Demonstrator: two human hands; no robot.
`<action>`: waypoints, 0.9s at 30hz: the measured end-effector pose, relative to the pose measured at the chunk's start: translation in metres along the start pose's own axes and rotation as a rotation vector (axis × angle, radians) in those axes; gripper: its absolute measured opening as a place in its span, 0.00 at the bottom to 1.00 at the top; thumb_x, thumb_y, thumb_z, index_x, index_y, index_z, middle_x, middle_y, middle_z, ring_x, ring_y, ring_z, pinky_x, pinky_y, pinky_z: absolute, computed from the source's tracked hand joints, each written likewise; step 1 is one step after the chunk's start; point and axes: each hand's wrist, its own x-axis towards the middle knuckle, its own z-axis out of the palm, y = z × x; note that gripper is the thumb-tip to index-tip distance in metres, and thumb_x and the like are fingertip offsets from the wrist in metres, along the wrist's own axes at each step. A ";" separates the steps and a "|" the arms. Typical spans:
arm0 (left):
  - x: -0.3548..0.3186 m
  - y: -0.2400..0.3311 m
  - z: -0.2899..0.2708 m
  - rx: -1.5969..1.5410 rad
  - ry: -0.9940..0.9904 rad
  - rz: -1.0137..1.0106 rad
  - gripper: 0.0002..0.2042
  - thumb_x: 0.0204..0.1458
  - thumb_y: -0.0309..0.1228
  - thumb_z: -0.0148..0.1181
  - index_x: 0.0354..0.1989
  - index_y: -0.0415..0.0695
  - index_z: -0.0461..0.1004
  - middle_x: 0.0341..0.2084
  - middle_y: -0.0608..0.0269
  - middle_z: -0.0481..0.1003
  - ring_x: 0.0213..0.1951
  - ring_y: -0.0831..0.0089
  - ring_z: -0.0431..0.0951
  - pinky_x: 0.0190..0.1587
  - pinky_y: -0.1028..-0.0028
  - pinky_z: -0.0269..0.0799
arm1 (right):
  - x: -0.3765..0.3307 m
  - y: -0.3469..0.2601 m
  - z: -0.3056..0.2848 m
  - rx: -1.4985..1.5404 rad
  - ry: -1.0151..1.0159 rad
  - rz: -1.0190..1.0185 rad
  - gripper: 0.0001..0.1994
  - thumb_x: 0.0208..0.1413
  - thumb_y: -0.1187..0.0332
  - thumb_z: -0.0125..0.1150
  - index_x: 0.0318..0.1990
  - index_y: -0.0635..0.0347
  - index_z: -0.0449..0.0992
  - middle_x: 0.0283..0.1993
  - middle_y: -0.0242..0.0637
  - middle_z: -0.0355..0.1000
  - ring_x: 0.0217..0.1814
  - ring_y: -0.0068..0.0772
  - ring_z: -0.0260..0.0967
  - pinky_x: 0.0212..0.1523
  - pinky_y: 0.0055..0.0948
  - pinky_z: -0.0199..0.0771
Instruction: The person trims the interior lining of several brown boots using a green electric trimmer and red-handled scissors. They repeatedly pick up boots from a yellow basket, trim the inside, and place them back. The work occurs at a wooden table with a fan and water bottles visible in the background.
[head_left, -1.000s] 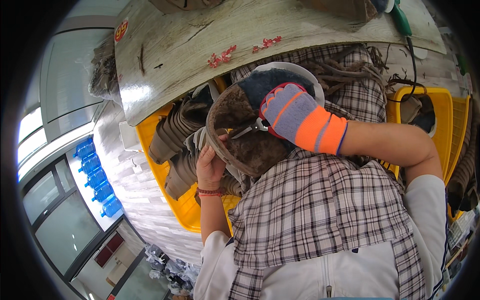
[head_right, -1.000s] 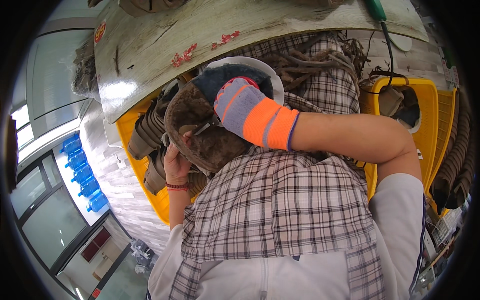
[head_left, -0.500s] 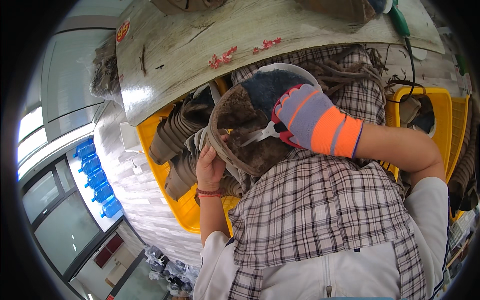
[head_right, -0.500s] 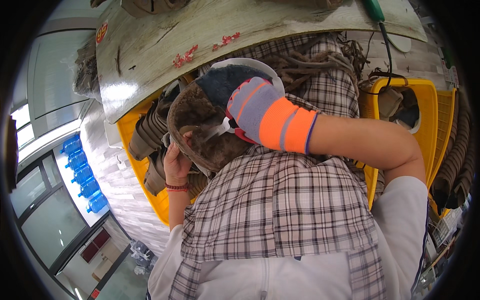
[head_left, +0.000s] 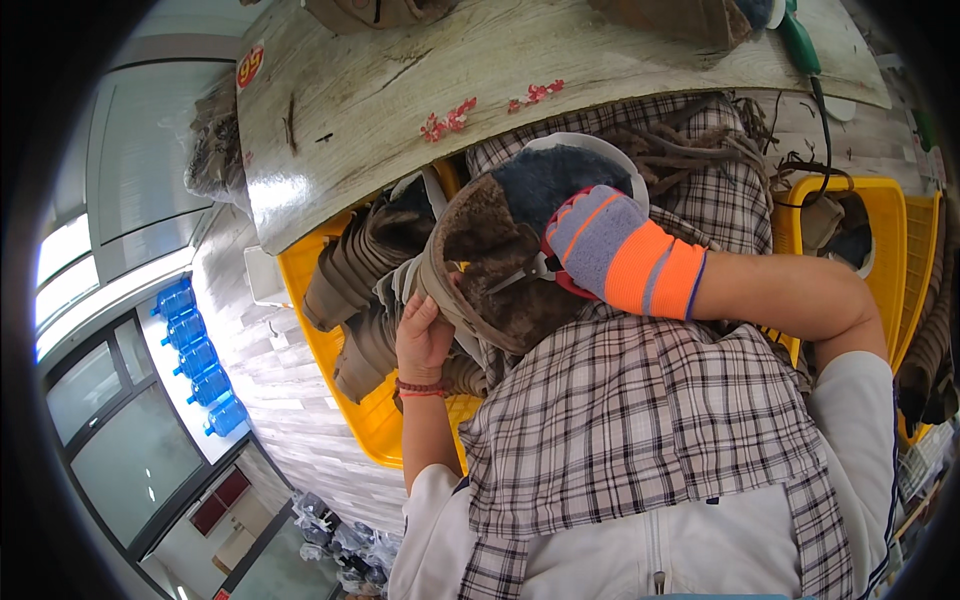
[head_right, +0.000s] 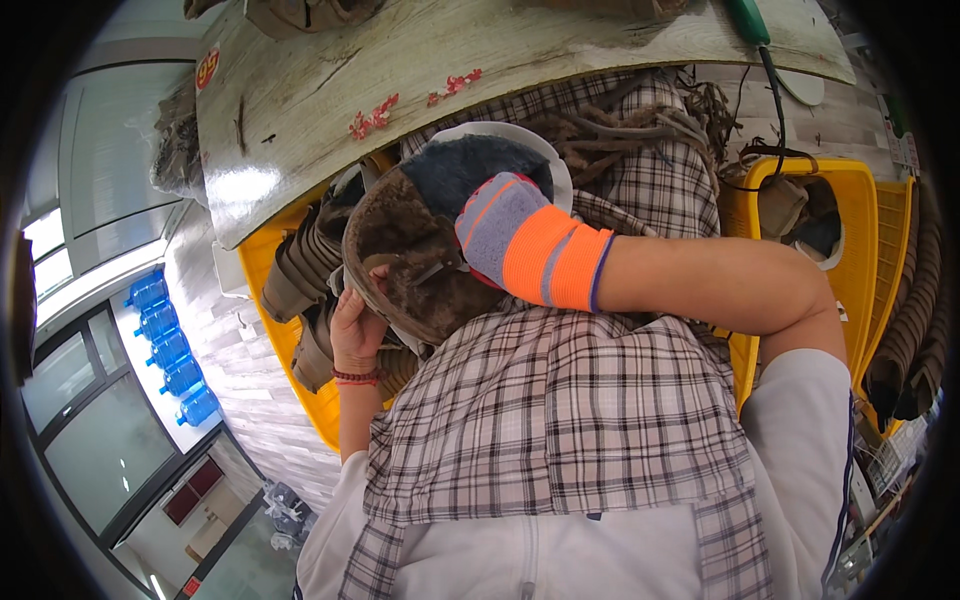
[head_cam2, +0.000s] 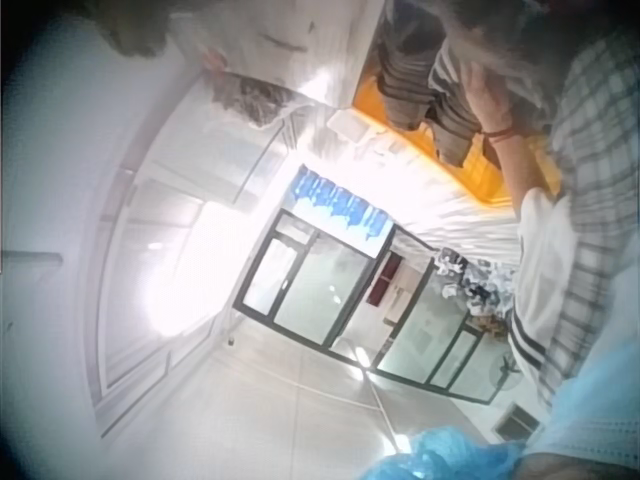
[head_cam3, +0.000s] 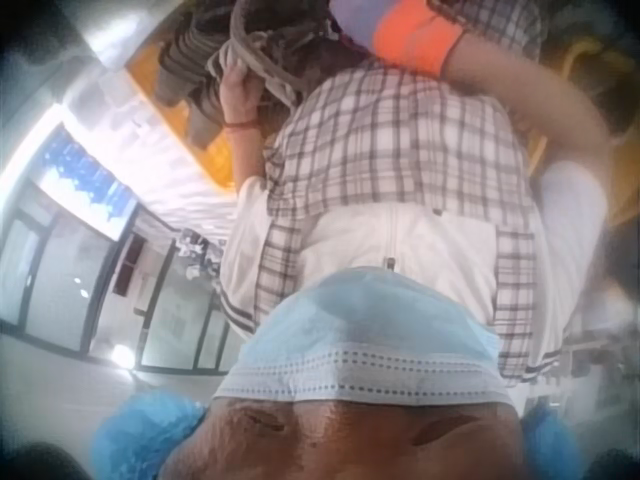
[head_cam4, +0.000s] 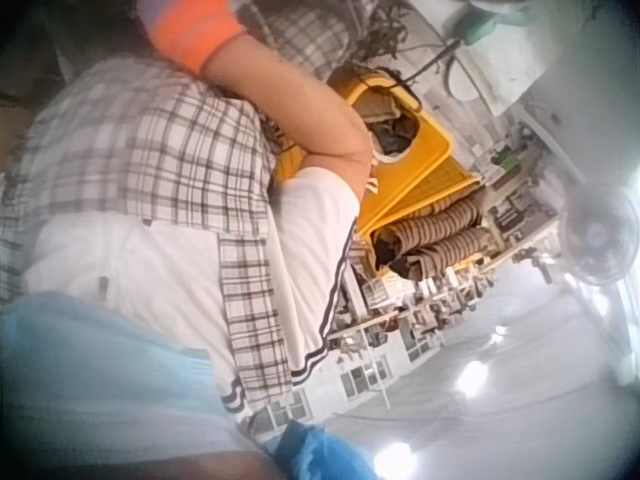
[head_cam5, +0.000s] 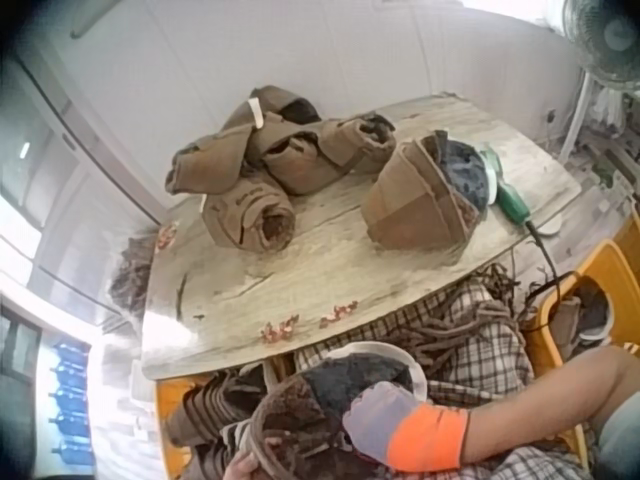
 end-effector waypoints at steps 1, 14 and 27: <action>0.000 0.000 0.001 0.031 0.025 0.003 0.19 0.49 0.32 0.58 0.48 0.35 0.69 0.49 0.51 0.67 0.54 0.61 0.65 0.59 0.63 0.57 | -0.001 0.000 0.000 0.005 -0.005 0.005 0.12 0.39 0.56 0.63 0.29 0.51 0.75 0.27 0.35 0.71 0.30 0.36 0.70 0.29 0.32 0.67; -0.025 0.047 0.081 0.047 -0.133 0.257 0.19 0.52 0.28 0.55 0.52 0.34 0.66 0.52 0.52 0.66 0.57 0.62 0.62 0.60 0.64 0.56 | -0.067 -0.001 -0.059 1.263 0.400 0.290 0.12 0.49 0.71 0.60 0.41 0.64 0.70 0.30 0.36 0.72 0.30 0.23 0.70 0.31 0.22 0.72; 0.169 0.014 0.226 0.310 -0.264 0.468 0.17 0.58 0.36 0.50 0.49 0.36 0.68 0.44 0.62 0.72 0.46 0.74 0.69 0.50 0.73 0.62 | -0.109 0.098 -0.101 0.533 1.347 0.520 0.05 0.50 0.75 0.58 0.35 0.61 0.69 0.18 0.27 0.63 0.18 0.22 0.60 0.20 0.24 0.62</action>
